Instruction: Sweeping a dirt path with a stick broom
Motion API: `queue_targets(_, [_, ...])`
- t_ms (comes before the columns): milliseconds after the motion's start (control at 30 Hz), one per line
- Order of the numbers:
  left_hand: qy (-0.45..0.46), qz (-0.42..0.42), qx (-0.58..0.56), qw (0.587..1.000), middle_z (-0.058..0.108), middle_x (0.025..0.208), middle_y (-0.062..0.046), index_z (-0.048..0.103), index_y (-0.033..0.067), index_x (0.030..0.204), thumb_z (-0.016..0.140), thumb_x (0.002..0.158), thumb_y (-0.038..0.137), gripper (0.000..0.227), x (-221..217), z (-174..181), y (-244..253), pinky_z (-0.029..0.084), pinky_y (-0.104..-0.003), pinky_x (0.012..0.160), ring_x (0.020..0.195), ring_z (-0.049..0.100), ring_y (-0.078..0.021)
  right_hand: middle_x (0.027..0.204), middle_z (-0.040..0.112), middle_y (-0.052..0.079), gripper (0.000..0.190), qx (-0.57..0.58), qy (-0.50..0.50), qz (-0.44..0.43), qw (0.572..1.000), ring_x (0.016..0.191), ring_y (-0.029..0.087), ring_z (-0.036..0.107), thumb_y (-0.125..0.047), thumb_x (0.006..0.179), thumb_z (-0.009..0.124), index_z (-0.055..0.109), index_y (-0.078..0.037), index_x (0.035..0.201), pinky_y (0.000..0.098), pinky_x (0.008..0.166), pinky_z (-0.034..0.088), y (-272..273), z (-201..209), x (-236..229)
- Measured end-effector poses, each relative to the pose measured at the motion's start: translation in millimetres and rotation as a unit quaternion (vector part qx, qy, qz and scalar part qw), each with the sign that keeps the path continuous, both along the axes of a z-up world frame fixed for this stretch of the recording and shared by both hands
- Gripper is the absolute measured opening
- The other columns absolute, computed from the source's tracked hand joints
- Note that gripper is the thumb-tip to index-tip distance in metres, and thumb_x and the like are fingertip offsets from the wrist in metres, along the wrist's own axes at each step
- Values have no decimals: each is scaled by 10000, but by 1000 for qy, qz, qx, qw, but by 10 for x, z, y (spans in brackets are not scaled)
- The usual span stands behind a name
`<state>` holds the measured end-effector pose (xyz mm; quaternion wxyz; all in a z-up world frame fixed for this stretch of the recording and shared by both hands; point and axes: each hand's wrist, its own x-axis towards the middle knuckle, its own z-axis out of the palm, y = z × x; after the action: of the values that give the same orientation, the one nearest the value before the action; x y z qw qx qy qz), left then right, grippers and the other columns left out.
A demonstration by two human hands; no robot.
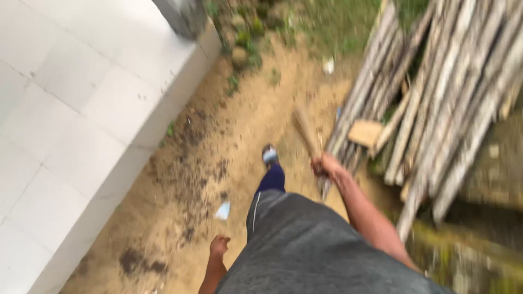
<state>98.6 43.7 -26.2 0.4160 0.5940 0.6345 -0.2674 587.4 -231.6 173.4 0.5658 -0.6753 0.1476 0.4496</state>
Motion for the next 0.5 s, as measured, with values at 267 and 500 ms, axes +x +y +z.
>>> queue_targets(267, [-406, 130, 73, 901, 685, 1210, -243, 682, -27, 1225, 728, 960, 89, 292, 3156, 126, 1024, 519, -501, 1075, 1214, 609, -320, 792, 653, 65, 272, 7, 108, -37, 993, 636, 219, 725, -215, 897, 731, 642, -72, 1110, 375, 505, 628, 178, -1014, 1553])
queue_targets(500, [-401, -7, 134, 906, 746, 1186, -99, 709, 140, 1309, 798, 817, 19, 514, 5415, 748, 1035, 585, -355, 965, 1131, 706, -269, 676, 525, -24, 198, -14, 113, 28, 993, 481, 124, 556, -253, 976, 674, 511, -141, 986, 225, 336, 400, 287, -1516, 3740])
